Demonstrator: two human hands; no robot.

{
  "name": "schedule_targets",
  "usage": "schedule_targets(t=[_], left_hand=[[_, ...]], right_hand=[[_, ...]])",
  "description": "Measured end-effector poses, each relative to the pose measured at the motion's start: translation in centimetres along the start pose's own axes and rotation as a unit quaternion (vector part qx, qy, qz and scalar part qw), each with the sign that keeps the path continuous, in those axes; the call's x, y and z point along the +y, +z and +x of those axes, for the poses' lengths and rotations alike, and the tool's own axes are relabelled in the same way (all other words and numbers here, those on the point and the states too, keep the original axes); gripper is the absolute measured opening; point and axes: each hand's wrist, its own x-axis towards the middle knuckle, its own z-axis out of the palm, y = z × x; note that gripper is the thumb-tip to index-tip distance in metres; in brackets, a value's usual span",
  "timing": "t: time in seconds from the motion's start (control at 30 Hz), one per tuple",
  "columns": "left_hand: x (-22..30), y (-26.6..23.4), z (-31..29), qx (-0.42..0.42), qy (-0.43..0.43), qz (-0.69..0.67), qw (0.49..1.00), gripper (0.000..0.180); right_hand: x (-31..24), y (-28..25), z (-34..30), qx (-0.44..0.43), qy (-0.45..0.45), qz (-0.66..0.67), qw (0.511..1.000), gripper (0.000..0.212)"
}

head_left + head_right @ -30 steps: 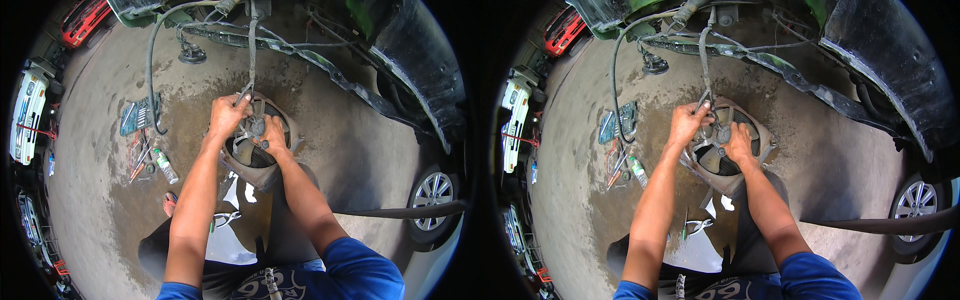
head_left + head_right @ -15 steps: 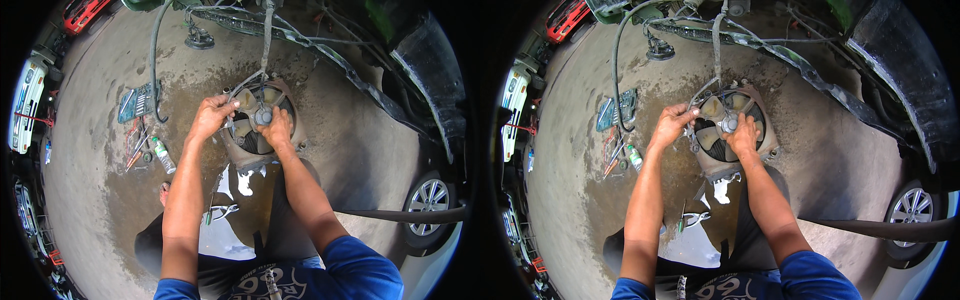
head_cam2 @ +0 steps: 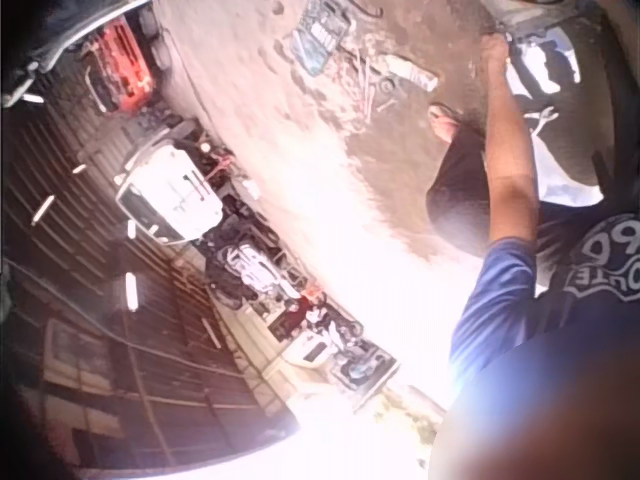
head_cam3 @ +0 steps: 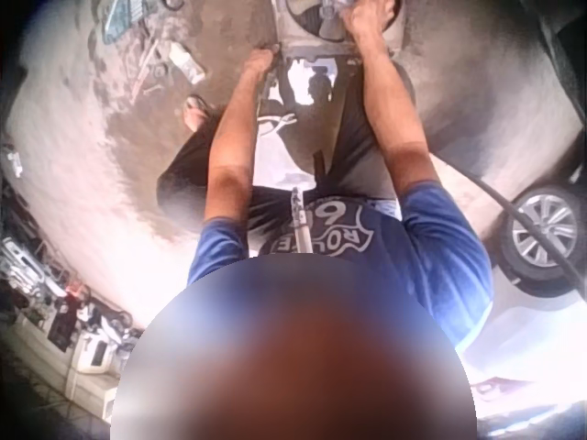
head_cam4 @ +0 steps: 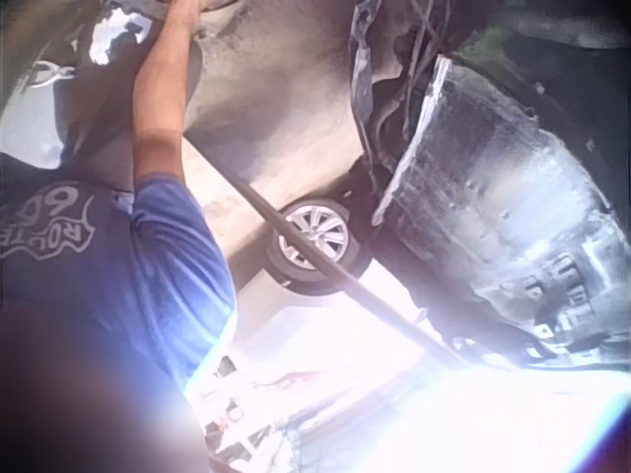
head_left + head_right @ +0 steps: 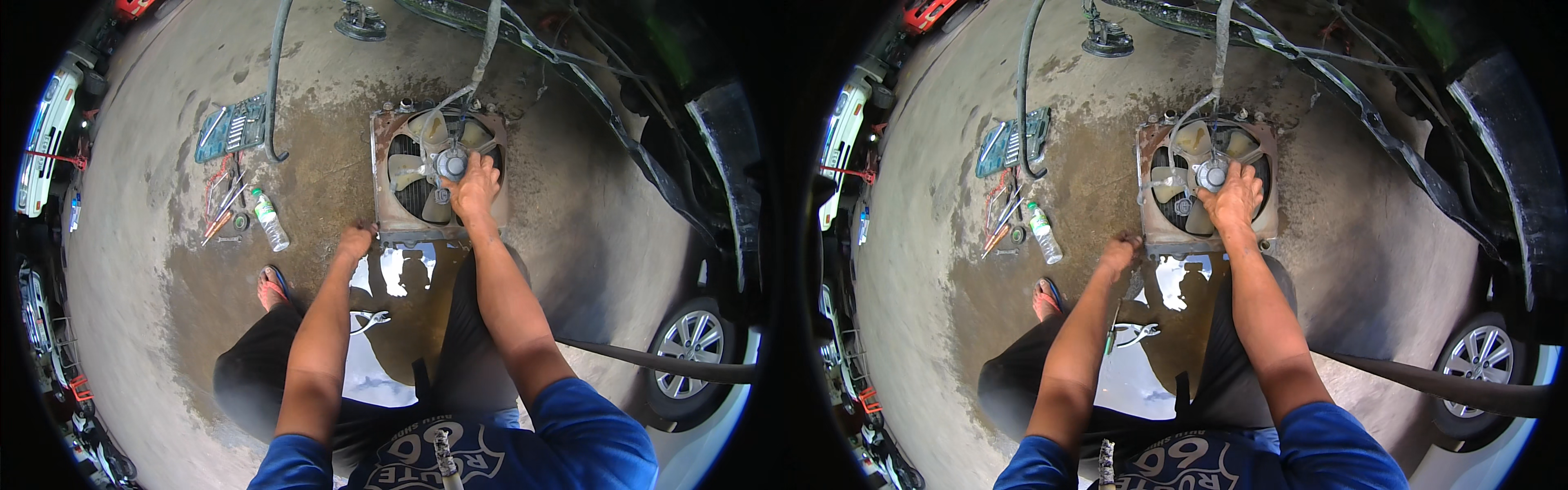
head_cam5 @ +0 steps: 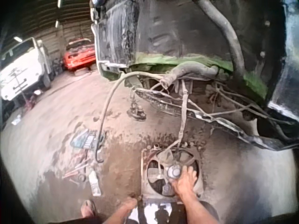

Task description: The person removes a car fan assembly from the front of a white car, disconnects the electrical connector, and then sits on the floor to disassemble the fan unit using a wrench and pliers.

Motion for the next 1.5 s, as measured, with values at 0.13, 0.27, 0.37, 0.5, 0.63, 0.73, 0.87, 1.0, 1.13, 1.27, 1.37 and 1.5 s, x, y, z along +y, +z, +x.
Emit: schedule_targets(t=[0.13, 0.27, 0.37, 0.5, 0.63, 0.73, 0.87, 1.0, 1.13, 1.27, 1.37, 1.5], left_hand=[[-4.6, 3.1, -0.7, -0.012, 0.026, 0.034, 0.999, 0.059], [-4.6, 3.4, -1.0, 0.029, 0.060, 0.057, 0.996, 0.049], [-4.0, 3.0, -1.0, 0.018, -0.025, -0.149, 0.988, 0.035], [-3.9, 1.8, -0.6, 0.009, -0.048, -0.240, 0.969, 0.033], [-4.2, 1.5, -0.4, 0.038, -0.031, -0.252, 0.966, 0.032], [-3.8, 1.8, -0.5, 0.063, -0.028, -0.265, 0.962, 0.032], [-3.0, 1.7, -1.3, 0.071, -0.022, -0.238, 0.968, 0.033], [-3.1, 1.8, -1.9, 0.064, -0.010, -0.229, 0.971, 0.032], [-3.8, 2.6, -2.0, 0.042, -0.003, -0.231, 0.972, 0.030], [-3.4, 3.1, -2.3, 0.018, -0.023, -0.236, 0.971, 0.028], [-3.7, 3.6, -1.9, 0.049, -0.036, -0.265, 0.962, 0.031], [-8.0, 2.6, 0.3, -0.048, 0.053, -0.088, 0.994, 0.031]], right_hand=[[0.0, -0.2, -0.2, -0.017, -0.003, 0.017, 1.000, 0.075], [1.7, -1.8, -0.4, -0.004, -0.024, 0.070, 0.997, 0.076], [5.3, -3.9, -0.1, 0.029, 0.028, 0.195, 0.980, 0.060], [14.1, -6.2, -2.7, -0.006, 0.035, 0.122, 0.992, 0.035], [22.3, -3.3, -8.3, -0.097, 0.103, 0.128, 0.982, 0.029], [25.4, -1.1, -12.8, -0.198, 0.190, 0.246, 0.930, 0.040], [24.6, 0.4, -17.6, -0.234, 0.239, 0.298, 0.894, 0.050], [24.2, 1.0, -19.5, -0.218, 0.191, 0.433, 0.854, 0.051], [26.3, 0.2, -19.8, -0.146, 0.058, 0.184, 0.970, 0.046], [25.1, -0.6, -14.8, -0.251, 0.133, 0.538, 0.794, 0.046], [21.0, -2.1, -12.2, -0.259, 0.200, 0.603, 0.728, 0.051], [17.2, -5.4, -10.8, -0.189, 0.327, 0.444, 0.812, 0.054]])
